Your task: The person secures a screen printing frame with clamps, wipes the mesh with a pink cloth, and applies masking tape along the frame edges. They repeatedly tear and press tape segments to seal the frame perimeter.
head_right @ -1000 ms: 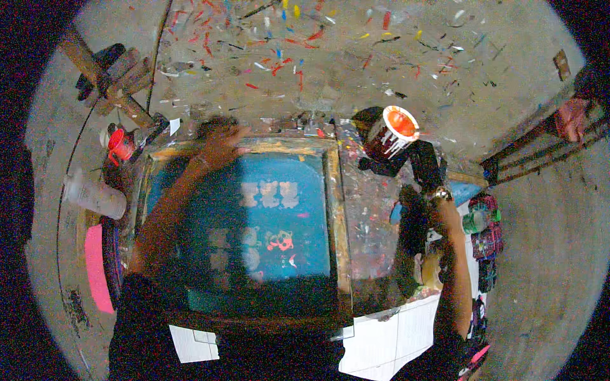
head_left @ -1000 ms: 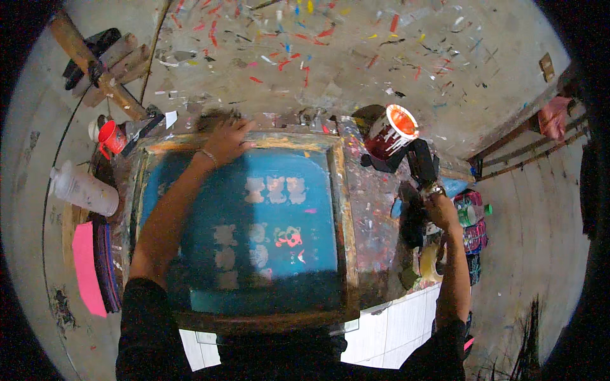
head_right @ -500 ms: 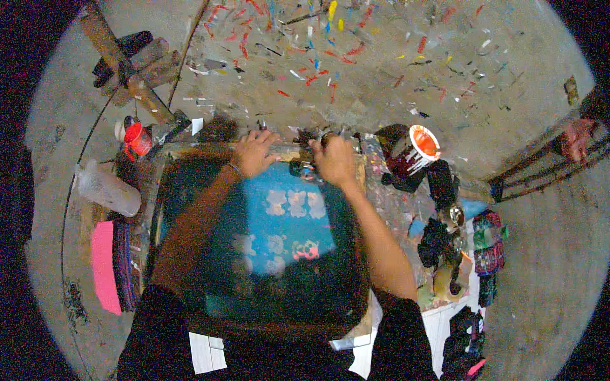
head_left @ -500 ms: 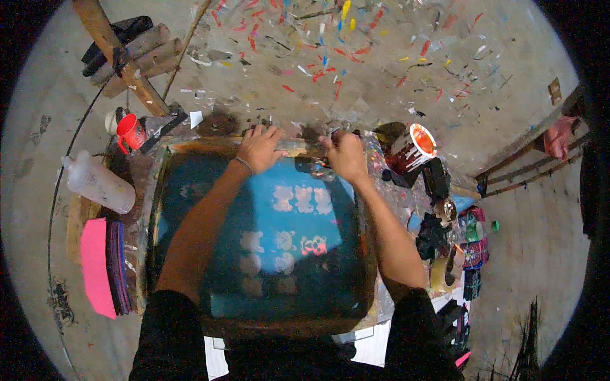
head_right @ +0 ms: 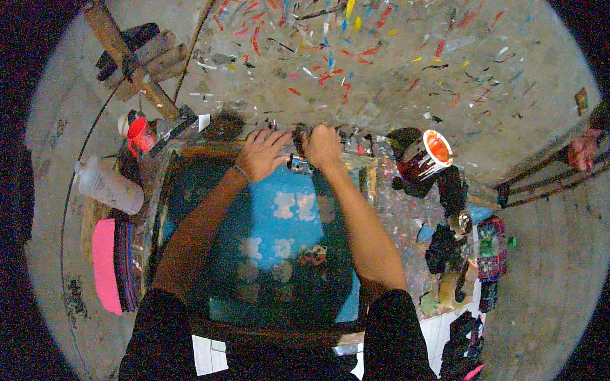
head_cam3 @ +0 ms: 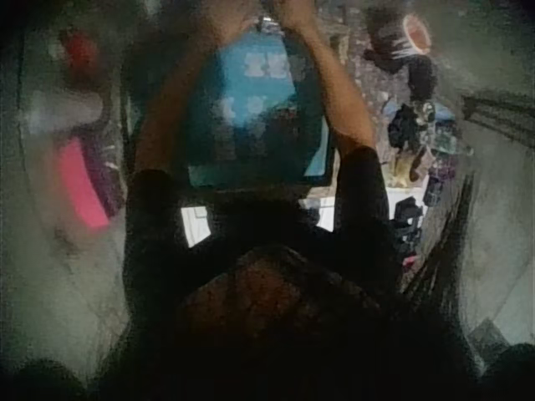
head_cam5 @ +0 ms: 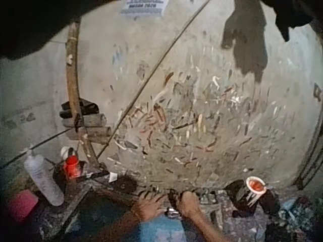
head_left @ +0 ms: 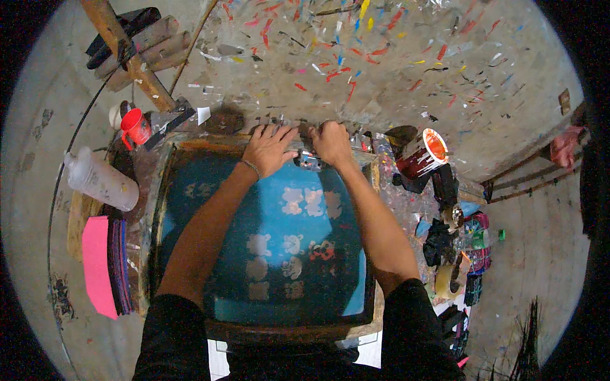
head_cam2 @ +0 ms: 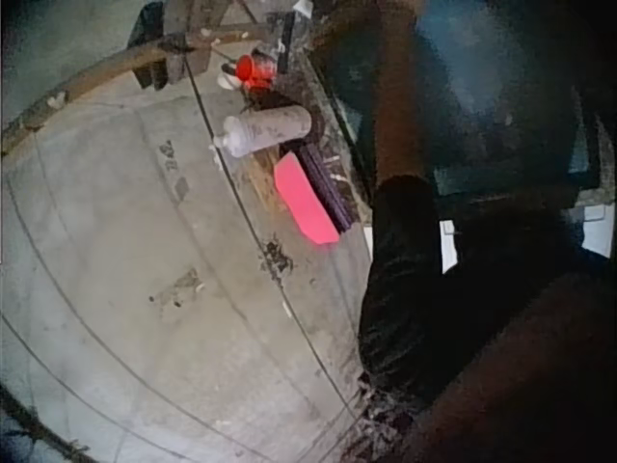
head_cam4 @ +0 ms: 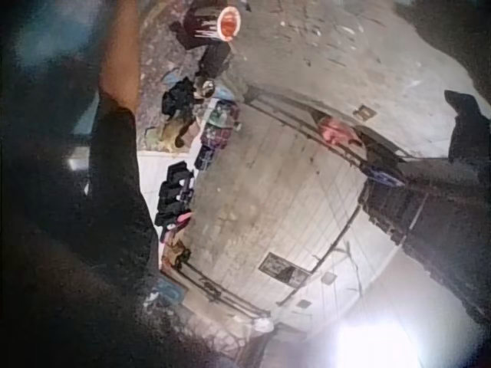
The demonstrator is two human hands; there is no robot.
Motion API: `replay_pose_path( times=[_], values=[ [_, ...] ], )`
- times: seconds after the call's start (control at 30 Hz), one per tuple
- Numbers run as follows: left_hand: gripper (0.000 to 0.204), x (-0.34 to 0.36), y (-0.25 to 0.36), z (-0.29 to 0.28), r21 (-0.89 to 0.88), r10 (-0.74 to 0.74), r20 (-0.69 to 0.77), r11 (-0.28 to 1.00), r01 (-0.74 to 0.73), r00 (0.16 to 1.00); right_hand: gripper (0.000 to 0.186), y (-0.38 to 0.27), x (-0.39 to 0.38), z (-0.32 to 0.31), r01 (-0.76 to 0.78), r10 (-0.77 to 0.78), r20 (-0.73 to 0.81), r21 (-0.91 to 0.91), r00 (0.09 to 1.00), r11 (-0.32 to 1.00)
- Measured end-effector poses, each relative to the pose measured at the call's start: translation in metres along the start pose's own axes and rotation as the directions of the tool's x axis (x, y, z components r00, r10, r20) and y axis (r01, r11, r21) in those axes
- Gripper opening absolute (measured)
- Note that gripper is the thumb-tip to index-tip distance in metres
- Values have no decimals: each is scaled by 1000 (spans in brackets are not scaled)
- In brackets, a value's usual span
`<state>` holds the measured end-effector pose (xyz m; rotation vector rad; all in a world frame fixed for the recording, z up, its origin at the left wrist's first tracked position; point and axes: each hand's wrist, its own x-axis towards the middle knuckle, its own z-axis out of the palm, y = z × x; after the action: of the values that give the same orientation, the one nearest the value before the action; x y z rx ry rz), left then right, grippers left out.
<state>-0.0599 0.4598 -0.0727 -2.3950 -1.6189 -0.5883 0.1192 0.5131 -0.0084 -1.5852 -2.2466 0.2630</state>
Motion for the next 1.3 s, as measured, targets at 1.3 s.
replay_pose_path(
  times=[1.3],
  values=[
    [49,66,81,-3,-126,-205,61,969,211,977,37,50,97,8,340,-264,415,-121,871,932]
  ],
)
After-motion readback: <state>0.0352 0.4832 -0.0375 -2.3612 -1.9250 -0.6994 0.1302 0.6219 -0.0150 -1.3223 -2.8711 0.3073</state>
